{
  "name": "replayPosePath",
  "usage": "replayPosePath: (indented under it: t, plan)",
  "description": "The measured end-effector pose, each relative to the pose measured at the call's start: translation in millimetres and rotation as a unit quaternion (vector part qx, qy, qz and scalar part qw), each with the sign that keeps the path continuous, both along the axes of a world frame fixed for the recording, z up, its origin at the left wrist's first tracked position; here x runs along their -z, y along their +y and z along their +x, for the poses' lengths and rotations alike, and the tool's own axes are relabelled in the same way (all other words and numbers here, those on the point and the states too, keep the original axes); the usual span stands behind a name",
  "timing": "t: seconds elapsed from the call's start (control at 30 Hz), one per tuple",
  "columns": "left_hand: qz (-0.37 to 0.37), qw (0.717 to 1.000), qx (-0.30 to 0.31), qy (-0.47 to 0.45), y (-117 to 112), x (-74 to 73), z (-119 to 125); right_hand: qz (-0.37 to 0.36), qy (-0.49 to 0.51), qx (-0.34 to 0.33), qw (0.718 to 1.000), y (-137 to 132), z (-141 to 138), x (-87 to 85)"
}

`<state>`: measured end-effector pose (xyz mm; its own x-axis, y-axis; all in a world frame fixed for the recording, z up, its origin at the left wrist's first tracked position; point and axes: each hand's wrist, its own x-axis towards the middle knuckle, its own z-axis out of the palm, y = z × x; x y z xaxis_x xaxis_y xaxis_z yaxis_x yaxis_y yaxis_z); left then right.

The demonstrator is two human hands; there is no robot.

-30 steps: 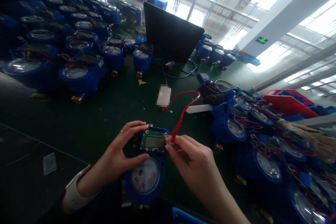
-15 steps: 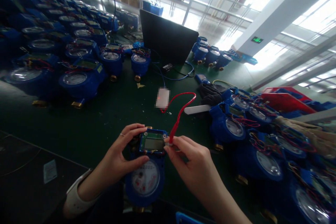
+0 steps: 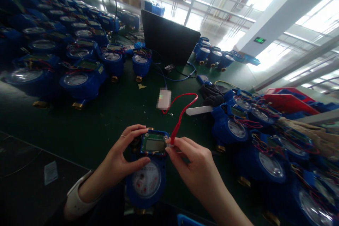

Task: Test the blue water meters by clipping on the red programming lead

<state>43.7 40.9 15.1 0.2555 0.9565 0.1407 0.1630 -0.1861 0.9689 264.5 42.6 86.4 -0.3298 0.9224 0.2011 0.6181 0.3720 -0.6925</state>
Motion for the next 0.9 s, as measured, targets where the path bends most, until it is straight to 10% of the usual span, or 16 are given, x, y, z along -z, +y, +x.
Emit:
replayPosePath:
  t: [0.9]
  plan:
    - [0.003, 1.0, -0.006, -0.003, 2.9, -0.9, -0.5, 0.001, 0.017, 0.004, 1.0, 1.0, -1.6, 3.2]
